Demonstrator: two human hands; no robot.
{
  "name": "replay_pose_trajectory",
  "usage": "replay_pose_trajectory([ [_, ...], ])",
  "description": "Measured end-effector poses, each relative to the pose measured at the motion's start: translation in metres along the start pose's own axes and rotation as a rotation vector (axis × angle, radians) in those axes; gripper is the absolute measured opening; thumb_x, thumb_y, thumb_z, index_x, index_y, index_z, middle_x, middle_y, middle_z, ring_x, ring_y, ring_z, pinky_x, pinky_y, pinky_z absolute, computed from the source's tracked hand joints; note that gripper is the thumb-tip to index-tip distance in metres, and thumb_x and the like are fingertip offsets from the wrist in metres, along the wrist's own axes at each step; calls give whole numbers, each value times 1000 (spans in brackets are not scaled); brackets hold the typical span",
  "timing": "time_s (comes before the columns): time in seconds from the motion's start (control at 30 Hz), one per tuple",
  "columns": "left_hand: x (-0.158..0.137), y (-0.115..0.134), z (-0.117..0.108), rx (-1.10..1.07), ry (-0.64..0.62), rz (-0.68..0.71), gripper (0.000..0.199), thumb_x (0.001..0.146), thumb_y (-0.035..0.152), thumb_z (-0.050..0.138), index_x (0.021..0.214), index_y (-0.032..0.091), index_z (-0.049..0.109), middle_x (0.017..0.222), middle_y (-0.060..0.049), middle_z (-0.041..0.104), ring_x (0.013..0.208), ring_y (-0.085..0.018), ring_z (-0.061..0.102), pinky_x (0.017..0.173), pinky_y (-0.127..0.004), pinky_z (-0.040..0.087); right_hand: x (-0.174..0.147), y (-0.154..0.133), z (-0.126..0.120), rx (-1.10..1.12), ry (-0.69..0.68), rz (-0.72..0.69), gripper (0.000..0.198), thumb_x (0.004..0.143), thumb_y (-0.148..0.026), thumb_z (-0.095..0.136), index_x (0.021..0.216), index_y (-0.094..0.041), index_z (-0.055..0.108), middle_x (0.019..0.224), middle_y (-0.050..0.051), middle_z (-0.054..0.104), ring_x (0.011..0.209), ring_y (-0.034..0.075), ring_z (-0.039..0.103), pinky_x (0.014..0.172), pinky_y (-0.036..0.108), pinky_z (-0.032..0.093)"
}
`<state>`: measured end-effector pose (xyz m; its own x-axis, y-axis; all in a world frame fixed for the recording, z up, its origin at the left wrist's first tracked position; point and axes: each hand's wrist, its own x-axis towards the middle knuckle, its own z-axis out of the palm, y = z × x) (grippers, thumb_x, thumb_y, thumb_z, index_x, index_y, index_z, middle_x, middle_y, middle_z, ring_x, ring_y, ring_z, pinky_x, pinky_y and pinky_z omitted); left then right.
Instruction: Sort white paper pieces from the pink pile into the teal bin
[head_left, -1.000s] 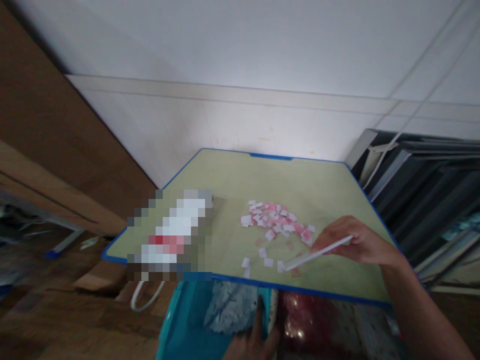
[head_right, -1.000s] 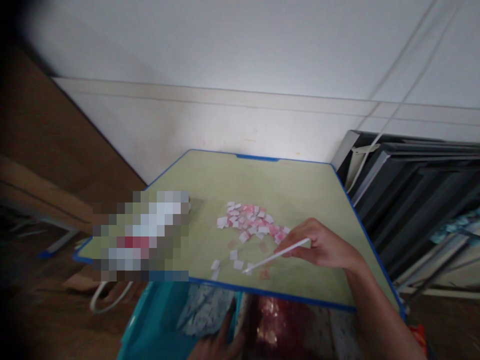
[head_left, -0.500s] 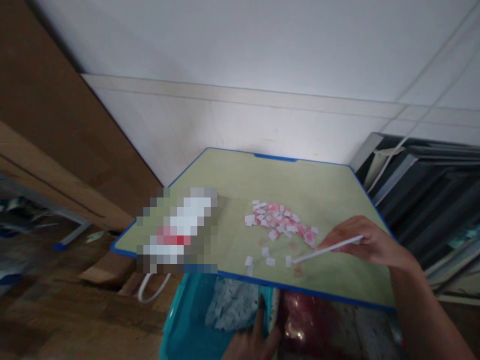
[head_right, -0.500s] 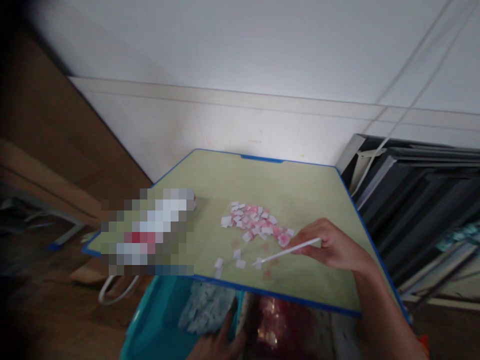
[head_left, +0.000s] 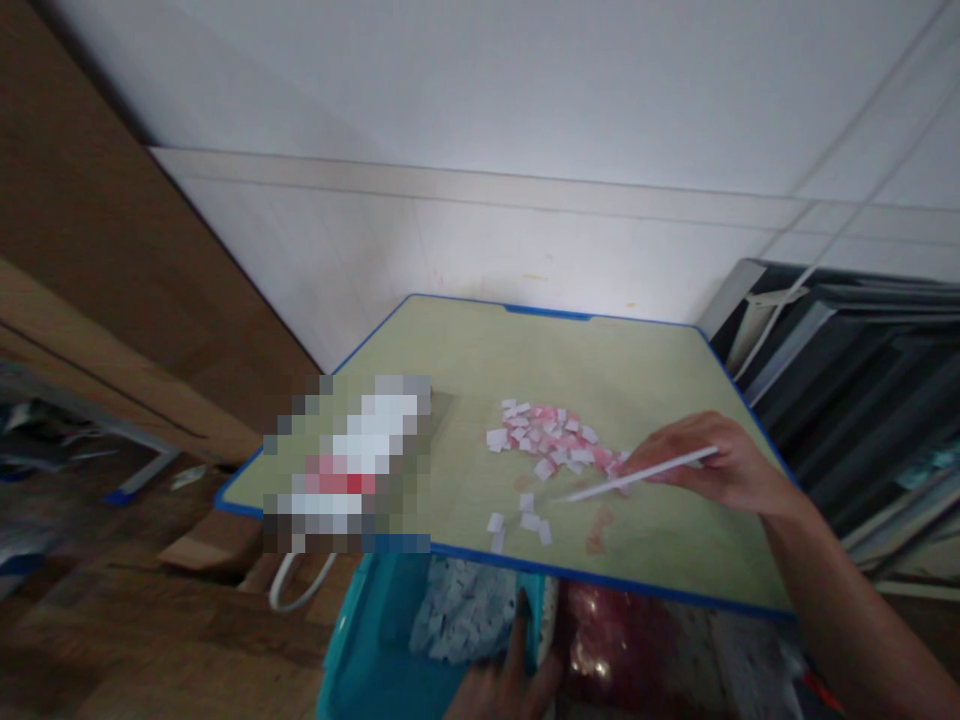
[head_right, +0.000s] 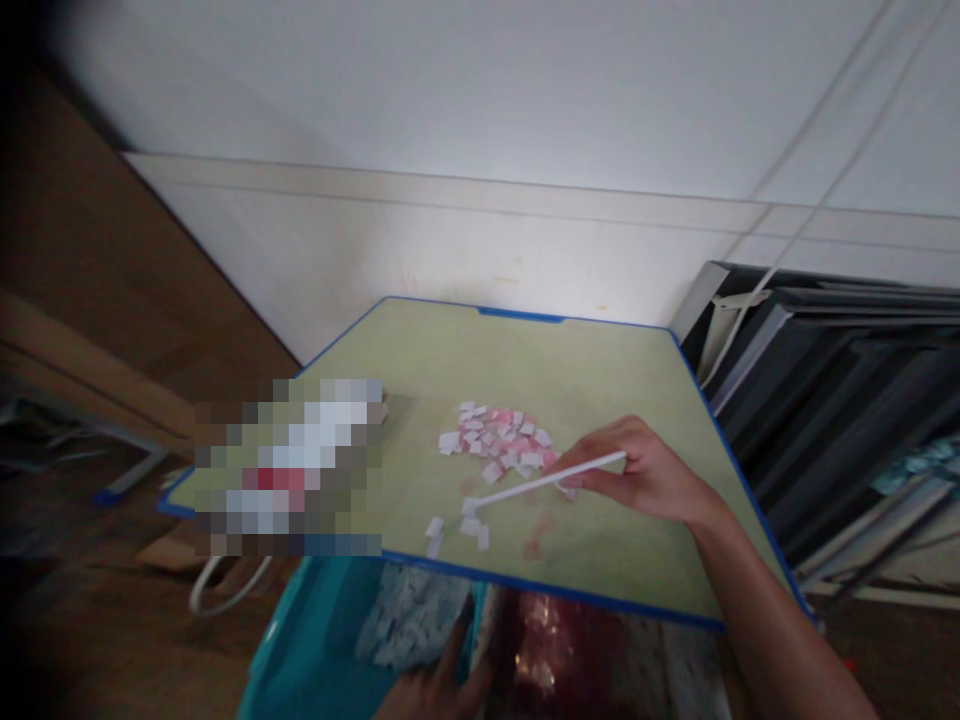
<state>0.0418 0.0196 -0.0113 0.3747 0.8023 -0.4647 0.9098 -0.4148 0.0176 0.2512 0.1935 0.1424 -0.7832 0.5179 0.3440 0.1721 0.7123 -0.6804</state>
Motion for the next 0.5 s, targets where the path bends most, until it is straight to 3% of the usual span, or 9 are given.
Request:
replay_pose_trajectory([
  [0.17,-2,1,-6,9,-30,9,49,75,14,46,120,33,39,129,-23,35,66,-24,63,51,-37,51,1,14,4,28,-29,106,15,76,-21,57,82,-12,68,70,7,70,64,14,64,59,20,47],
  [0.27,-3,2,-6,23,-17,18,55,73,12,48,123,32,36,132,-27,25,66,-24,63,51,-36,50,3,18,11,25,-63,105,16,77,-20,56,84,-13,68,66,5,69,62,12,63,58,19,46],
  [0.5,-3,1,-5,30,-2,10,58,72,7,45,124,32,35,131,-27,23,68,-25,63,52,-37,50,2,17,8,67,-121,65,20,79,-23,54,90,-14,68,68,6,69,71,14,64,64,21,47],
])
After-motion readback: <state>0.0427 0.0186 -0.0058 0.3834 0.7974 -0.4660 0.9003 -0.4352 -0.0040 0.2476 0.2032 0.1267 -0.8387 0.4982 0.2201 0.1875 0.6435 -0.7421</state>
